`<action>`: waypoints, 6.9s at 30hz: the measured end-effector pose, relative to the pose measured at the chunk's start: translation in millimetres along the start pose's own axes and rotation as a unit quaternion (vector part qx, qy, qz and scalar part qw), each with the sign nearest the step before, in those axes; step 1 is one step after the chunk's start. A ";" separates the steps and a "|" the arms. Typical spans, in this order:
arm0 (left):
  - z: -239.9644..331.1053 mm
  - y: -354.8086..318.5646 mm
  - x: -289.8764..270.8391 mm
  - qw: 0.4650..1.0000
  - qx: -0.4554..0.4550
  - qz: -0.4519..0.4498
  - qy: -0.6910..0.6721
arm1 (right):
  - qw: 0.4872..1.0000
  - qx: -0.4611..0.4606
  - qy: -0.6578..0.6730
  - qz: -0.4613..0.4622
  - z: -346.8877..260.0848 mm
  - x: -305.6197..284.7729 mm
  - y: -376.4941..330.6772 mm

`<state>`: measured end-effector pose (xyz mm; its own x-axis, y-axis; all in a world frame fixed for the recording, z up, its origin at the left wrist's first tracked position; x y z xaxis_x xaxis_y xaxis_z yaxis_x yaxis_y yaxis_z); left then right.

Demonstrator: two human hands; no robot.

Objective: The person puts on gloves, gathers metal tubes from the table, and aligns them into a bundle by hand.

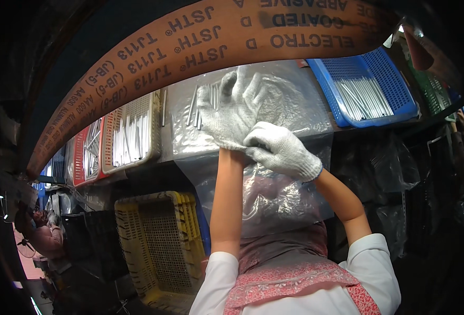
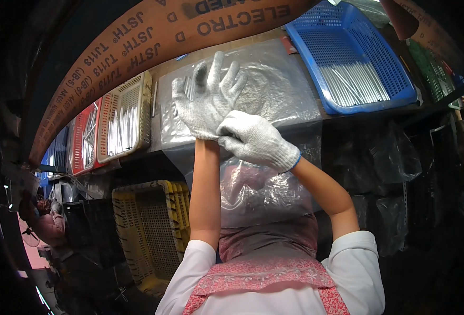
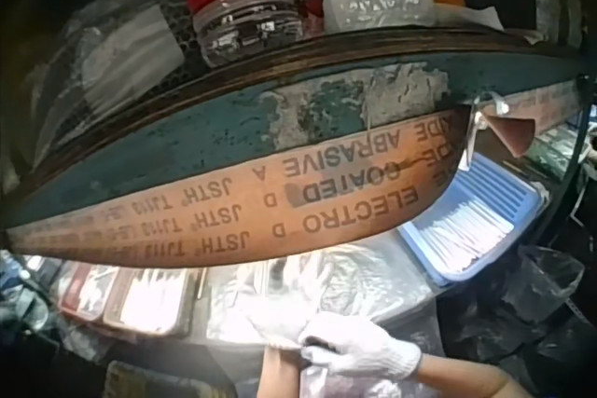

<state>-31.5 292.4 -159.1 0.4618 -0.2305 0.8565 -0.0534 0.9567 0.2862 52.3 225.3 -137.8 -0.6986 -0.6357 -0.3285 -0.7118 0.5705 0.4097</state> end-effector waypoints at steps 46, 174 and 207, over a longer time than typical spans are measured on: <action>19.5 -1.4 24.7 0.417 0.128 -0.049 0.899 | 0.836 0.261 0.461 0.141 70.0 26.5 -25.8; -34.0 32.4 -92.9 0.736 -0.039 -0.025 0.675 | 0.948 -0.087 -0.242 0.187 100.5 -100.0 9.0; -34.6 31.9 -164.0 0.704 -0.055 0.051 0.707 | 0.843 -0.173 -0.457 0.225 122.7 -71.2 3.1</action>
<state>-78.3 366.9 -305.3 0.8839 0.1730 -0.4344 -0.1172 0.9814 0.1523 90.9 336.1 -217.5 -0.7689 0.3604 -0.5281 -0.4070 0.3611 0.8391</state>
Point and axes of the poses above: each hand's wrist, its own y-axis towards the middle knuckle, its own x-axis out of the palm, z = x × y, the point moved 9 cm from there along y, towards the middle knuckle, and after that the axes turned 15 degrees about y, right-handed, at the moved point
